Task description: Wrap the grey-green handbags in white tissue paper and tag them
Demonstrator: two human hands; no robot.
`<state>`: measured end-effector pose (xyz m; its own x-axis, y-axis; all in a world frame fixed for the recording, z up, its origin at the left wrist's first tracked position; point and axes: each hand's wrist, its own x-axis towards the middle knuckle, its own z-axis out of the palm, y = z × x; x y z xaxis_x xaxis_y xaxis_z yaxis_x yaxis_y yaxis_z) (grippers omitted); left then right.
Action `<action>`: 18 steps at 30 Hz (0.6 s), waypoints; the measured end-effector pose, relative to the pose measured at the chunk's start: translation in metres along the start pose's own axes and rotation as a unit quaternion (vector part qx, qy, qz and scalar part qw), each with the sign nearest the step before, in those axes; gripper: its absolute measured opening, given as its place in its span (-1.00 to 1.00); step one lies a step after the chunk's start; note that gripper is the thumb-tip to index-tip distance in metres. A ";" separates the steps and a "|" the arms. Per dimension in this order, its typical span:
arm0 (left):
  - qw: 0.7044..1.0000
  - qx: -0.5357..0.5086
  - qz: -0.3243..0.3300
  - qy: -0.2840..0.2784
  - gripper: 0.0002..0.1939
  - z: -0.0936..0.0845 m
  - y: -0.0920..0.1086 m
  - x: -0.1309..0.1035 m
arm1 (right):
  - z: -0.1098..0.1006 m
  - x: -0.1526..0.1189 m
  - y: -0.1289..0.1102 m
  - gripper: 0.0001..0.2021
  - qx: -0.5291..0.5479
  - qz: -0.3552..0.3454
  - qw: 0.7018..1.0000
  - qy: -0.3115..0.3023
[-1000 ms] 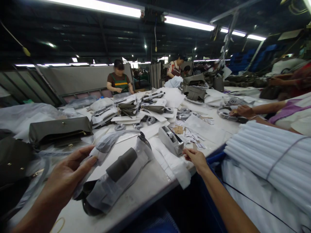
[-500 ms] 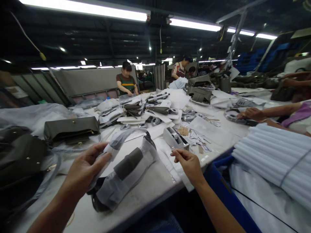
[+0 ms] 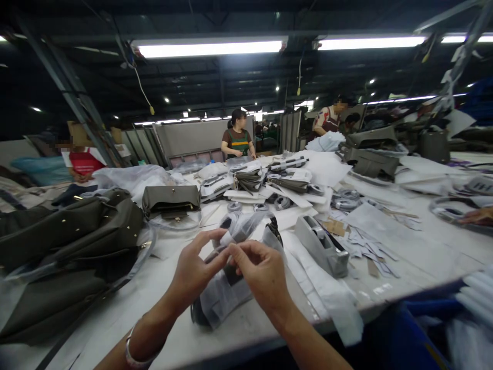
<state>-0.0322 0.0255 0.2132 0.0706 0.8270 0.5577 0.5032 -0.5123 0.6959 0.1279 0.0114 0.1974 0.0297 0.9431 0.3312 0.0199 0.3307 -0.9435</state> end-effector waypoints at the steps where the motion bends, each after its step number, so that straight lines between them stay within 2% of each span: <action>1: 1.000 0.004 0.011 0.003 -0.70 0.000 -0.001 -0.001 | 0.001 0.001 0.001 -0.71 -0.015 0.005 1.000 0.009; 5: 0.999 0.015 0.043 0.006 -0.71 -0.001 -0.006 -0.003 | 0.000 0.003 0.004 -0.64 -0.072 0.014 0.997 0.026; 10: 0.998 0.035 0.051 0.007 -0.72 -0.002 -0.006 -0.004 | -0.006 0.003 0.007 -0.62 -0.101 0.038 0.994 -0.001; 18: 0.998 0.044 0.040 0.014 -0.71 -0.002 -0.001 -0.005 | -0.012 -0.001 0.006 -0.84 -0.144 -0.002 0.989 -0.040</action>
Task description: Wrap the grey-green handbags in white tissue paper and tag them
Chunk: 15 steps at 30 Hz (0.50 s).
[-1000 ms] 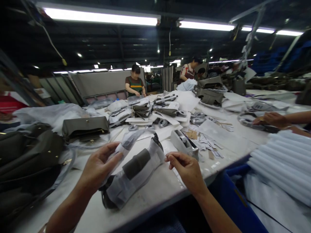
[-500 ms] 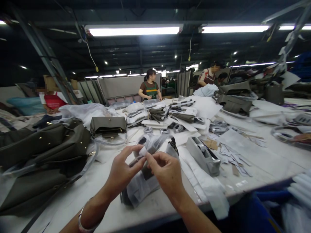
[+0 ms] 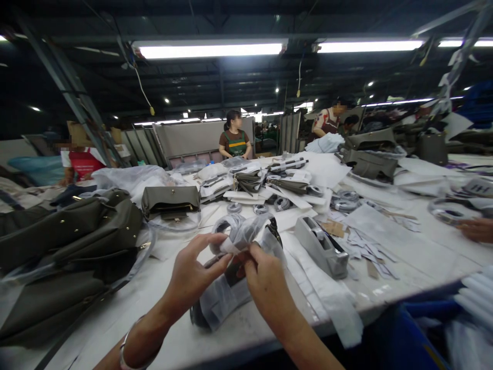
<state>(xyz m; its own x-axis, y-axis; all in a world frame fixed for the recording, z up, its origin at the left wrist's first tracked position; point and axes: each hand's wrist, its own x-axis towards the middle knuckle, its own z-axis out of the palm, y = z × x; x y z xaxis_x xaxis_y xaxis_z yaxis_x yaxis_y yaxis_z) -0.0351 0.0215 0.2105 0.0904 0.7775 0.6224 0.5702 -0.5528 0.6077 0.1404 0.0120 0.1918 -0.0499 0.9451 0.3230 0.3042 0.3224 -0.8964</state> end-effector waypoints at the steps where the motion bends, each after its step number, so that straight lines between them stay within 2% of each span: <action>1: 1.000 -0.005 -0.009 -0.005 -0.71 -0.001 0.002 0.000 | -0.001 0.000 0.001 -0.86 0.022 0.004 1.000 -0.014; 4: 0.997 -0.040 -0.054 -0.032 -0.71 -0.005 0.006 0.002 | -0.002 0.003 0.002 -0.88 0.122 0.018 0.991 -0.059; 7: 0.989 -0.091 -0.091 -0.078 -0.75 -0.010 0.007 0.007 | -0.002 0.006 0.003 -0.87 0.163 -0.001 0.984 -0.074; 11: 0.979 -0.136 -0.108 -0.104 -0.76 -0.013 0.005 0.011 | -0.002 0.008 0.001 -0.89 0.156 -0.020 0.983 -0.092; 15: 0.977 -0.150 -0.108 -0.107 -0.77 -0.014 0.004 0.011 | -0.006 0.010 -0.003 -0.83 0.089 -0.042 0.990 -0.098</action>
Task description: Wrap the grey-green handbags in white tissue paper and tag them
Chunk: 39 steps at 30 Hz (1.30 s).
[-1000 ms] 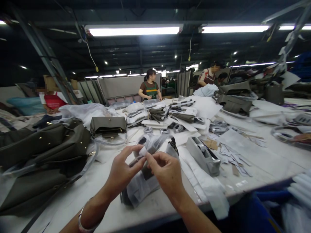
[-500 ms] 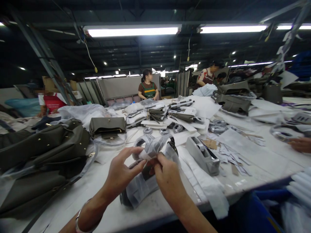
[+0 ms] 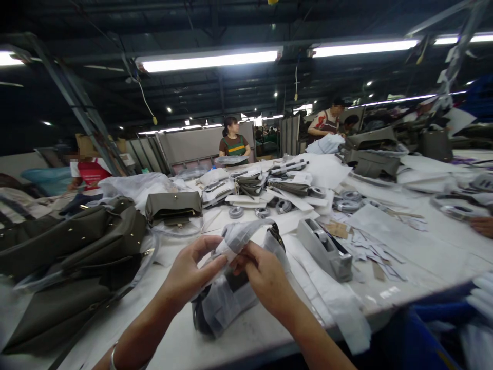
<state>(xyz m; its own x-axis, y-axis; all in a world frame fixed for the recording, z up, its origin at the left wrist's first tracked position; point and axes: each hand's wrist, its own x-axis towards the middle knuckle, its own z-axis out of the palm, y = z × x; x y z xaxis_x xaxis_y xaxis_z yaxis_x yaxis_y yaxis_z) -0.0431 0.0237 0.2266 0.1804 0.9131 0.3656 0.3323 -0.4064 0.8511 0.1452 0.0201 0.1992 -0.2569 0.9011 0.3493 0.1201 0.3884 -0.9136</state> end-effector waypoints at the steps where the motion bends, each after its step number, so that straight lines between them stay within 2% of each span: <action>1: 1.000 -0.004 0.000 -0.001 -0.77 0.000 0.000 0.000 | -0.001 0.000 0.000 -0.79 -0.024 -0.004 1.000 0.006; 6: 0.997 -0.054 -0.009 -0.048 -0.78 0.004 0.001 -0.004 | 0.003 0.003 0.006 -0.71 -0.104 -0.006 0.993 0.056; 10: 0.999 -0.038 -0.002 -0.039 -0.77 0.007 -0.003 -0.005 | 0.008 0.006 0.012 -0.77 -0.158 0.013 0.982 0.104; 13: 0.999 -0.036 -0.005 -0.027 -0.77 0.005 -0.006 -0.003 | 0.006 0.006 0.014 -0.78 -0.215 0.013 0.970 0.112; 15: 1.000 -0.023 -0.005 -0.012 -0.77 0.004 -0.008 -0.003 | 0.005 0.003 0.013 -0.81 -0.144 0.023 0.984 0.104; 17: 1.000 0.002 -0.002 0.007 -0.76 0.004 -0.009 -0.004 | 0.005 -0.002 0.009 -0.75 0.015 0.051 0.995 0.089; 20: 0.997 0.064 0.024 0.045 -0.72 0.008 -0.008 -0.006 | 0.012 -0.007 0.002 -0.51 0.215 0.057 0.973 0.066; 22: 0.991 0.095 0.068 0.064 -0.71 0.012 -0.006 -0.007 | 0.019 -0.009 -0.002 -0.49 0.260 0.045 0.962 0.068; 25: 0.982 0.108 0.136 0.076 -0.73 0.016 -0.005 -0.010 | 0.026 -0.006 -0.004 -0.55 0.269 0.060 0.954 0.116; 29: 0.983 0.113 0.140 0.032 -0.71 0.014 -0.005 -0.016 | 0.033 0.002 -0.002 -0.59 0.283 0.064 0.943 0.162; 32: 0.983 0.127 0.130 0.009 -0.63 0.009 -0.012 -0.023 | 0.033 0.008 0.003 -0.64 0.270 0.050 0.948 0.162; 35: 0.979 0.168 0.114 0.031 -0.56 0.002 -0.023 -0.028 | 0.022 0.009 0.010 -0.59 0.212 0.010 0.975 0.070; 37: 0.974 0.197 0.098 0.051 -0.54 -0.005 -0.031 -0.031 | 0.004 0.004 0.019 -0.58 0.125 0.002 0.992 0.033; 39: 0.970 0.221 0.077 0.072 -0.52 -0.012 -0.039 -0.033 | -0.023 -0.004 0.032 -0.63 0.018 0.026 0.997 0.072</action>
<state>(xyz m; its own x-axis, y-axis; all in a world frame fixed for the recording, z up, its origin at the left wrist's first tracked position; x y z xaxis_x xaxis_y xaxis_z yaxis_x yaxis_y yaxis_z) -0.0730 0.0095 0.1856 0.1392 0.8223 0.5518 0.6815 -0.4838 0.5491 0.1726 0.0331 0.1732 -0.1097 0.9396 0.3243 0.0941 0.3346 -0.9377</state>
